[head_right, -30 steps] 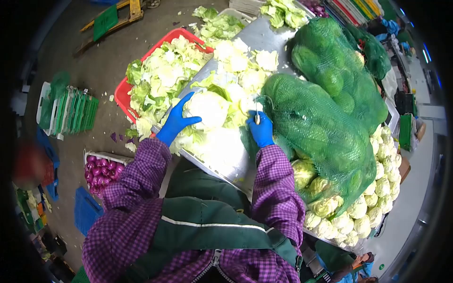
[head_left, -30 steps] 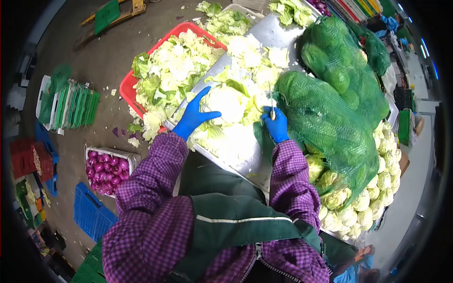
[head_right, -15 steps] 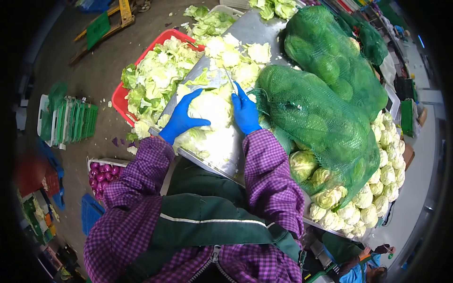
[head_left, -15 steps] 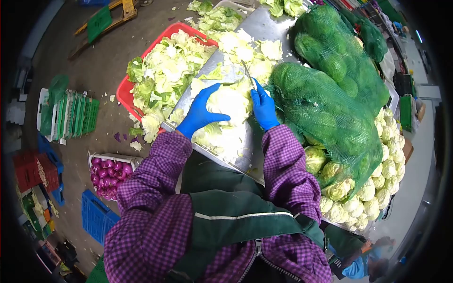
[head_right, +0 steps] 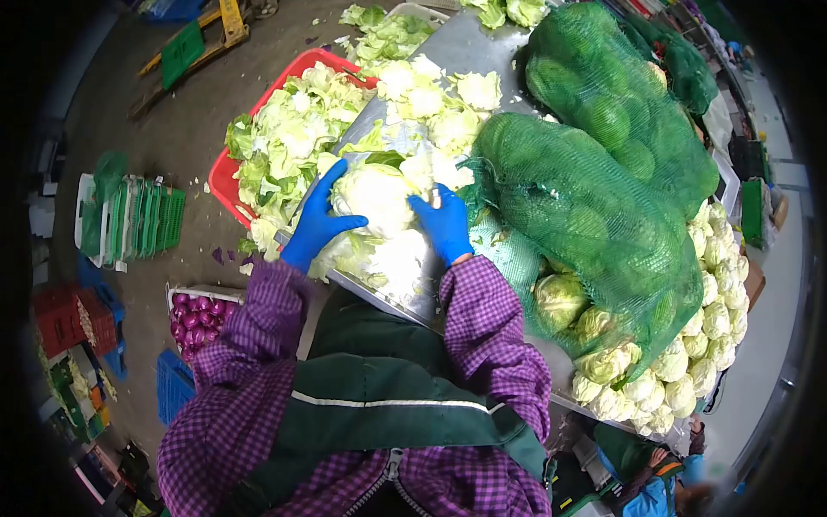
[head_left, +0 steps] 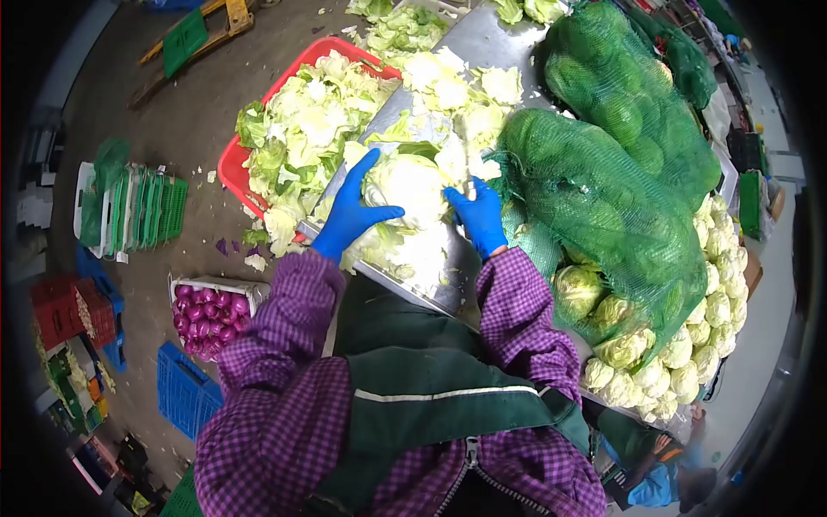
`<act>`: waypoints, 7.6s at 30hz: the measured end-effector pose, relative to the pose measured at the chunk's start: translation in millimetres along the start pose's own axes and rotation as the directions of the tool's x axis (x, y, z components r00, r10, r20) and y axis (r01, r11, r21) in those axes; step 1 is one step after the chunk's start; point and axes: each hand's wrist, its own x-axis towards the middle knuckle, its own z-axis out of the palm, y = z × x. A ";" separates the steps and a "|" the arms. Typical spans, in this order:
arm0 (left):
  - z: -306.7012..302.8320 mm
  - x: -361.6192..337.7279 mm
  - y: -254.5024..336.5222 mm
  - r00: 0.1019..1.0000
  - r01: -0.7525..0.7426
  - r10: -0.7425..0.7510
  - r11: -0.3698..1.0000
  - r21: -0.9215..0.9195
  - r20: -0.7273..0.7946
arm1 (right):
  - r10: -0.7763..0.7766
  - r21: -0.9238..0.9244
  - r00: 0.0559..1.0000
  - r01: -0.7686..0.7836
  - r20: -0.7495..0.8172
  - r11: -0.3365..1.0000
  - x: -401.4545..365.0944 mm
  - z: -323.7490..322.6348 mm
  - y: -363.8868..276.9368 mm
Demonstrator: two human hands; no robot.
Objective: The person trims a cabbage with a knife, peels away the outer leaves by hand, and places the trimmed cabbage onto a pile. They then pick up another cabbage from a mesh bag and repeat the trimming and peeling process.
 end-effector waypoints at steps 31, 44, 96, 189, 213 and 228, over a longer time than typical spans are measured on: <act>15.9 -5.8 -24.8 0.938 -0.159 0.251 0.924 0.348 -0.238 | 0.120 -0.271 0.992 -0.106 0.037 0.957 -22.1 31.4 -36.6; -18.2 9.6 -6.7 0.979 0.138 -0.173 0.949 -0.282 -0.104 | -0.015 -0.106 1.000 0.015 -0.006 0.994 -14.4 15.4 69.0; -40.2 23.8 5.2 0.983 0.165 -0.178 0.967 -0.195 -0.049 | 0.234 0.038 0.970 -0.237 0.067 0.971 -6.0 54.4 24.0; -13.0 -7.8 -11.1 0.991 -0.120 0.114 0.988 0.096 0.074 | -0.073 -0.447 0.941 0.224 0.331 0.866 38.7 26.4 -24.8; -36.9 9.1 -0.2 0.927 0.114 -0.134 0.991 0.076 0.350 | -0.125 -0.583 0.852 0.448 0.509 0.678 -2.7 14.4 -40.9; 17.6 -59.1 -29.9 0.976 0.076 -0.100 0.988 -0.131 -0.192 | -0.029 -0.225 0.982 0.072 0.189 0.972 -2.1 23.1 -24.8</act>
